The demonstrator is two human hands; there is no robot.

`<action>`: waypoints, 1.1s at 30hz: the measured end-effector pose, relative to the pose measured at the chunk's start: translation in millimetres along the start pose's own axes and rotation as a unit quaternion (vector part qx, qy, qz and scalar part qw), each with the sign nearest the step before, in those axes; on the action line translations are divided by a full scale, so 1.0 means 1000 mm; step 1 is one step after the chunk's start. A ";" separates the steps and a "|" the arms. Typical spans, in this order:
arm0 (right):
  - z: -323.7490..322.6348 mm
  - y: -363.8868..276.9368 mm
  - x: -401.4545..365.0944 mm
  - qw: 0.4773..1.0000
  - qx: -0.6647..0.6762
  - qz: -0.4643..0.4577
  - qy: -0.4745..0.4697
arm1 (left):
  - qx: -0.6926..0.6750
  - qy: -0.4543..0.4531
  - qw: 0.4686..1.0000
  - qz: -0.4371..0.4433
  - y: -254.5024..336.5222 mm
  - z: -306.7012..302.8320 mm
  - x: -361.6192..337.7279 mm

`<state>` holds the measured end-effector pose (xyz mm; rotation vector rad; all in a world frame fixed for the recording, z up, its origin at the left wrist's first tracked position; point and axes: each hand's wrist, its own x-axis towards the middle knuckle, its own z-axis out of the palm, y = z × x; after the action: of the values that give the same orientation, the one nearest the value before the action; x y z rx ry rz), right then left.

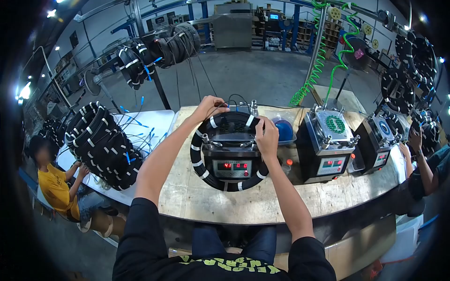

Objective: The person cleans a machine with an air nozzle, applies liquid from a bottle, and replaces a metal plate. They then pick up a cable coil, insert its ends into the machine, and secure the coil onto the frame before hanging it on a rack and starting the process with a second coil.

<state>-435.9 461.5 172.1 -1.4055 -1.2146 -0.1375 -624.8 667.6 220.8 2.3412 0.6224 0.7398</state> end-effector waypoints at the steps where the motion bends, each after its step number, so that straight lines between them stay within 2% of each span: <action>1: -0.002 -0.003 0.000 1.000 -0.001 0.009 -0.007 | 0.003 0.010 1.000 0.012 0.001 0.000 0.001; 5: 0.002 0.008 0.001 1.000 -0.005 -0.022 0.015 | -0.026 -0.005 0.999 -0.023 -0.005 0.002 0.004; 10: 0.004 0.007 -0.003 0.999 -0.013 -0.028 0.015 | -0.066 0.027 0.997 -0.015 -0.007 0.007 0.000; 15: 0.006 0.010 -0.001 0.998 -0.017 -0.051 0.033 | -0.051 -0.005 0.998 -0.024 -0.007 0.006 0.002; 17: 0.002 0.006 -0.001 1.000 -0.011 -0.013 0.010 | -0.043 -0.008 0.999 -0.029 -0.004 0.004 0.002; 18: 0.001 0.003 -0.002 1.000 -0.007 0.008 -0.002 | -0.034 -0.015 0.999 -0.018 -0.004 0.003 0.001; 23: 0.001 0.006 -0.003 1.000 -0.006 0.004 -0.001 | -0.045 -0.033 0.997 0.044 -0.020 0.003 0.006; 26: 0.002 0.005 -0.001 1.000 0.000 0.003 0.003 | -0.006 -0.048 0.996 0.070 -0.025 0.002 0.014; 30: 0.003 0.006 -0.002 1.000 -0.004 -0.002 0.007 | 0.049 -0.098 0.993 0.049 -0.017 -0.005 0.020; 33: 0.001 0.006 -0.002 1.000 -0.002 0.001 0.000 | 0.010 -0.083 0.997 -0.007 -0.024 -0.005 0.009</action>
<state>-432.9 463.2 166.5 -1.4105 -1.2135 -0.1388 -627.6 691.5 211.6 2.3848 0.5759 0.5286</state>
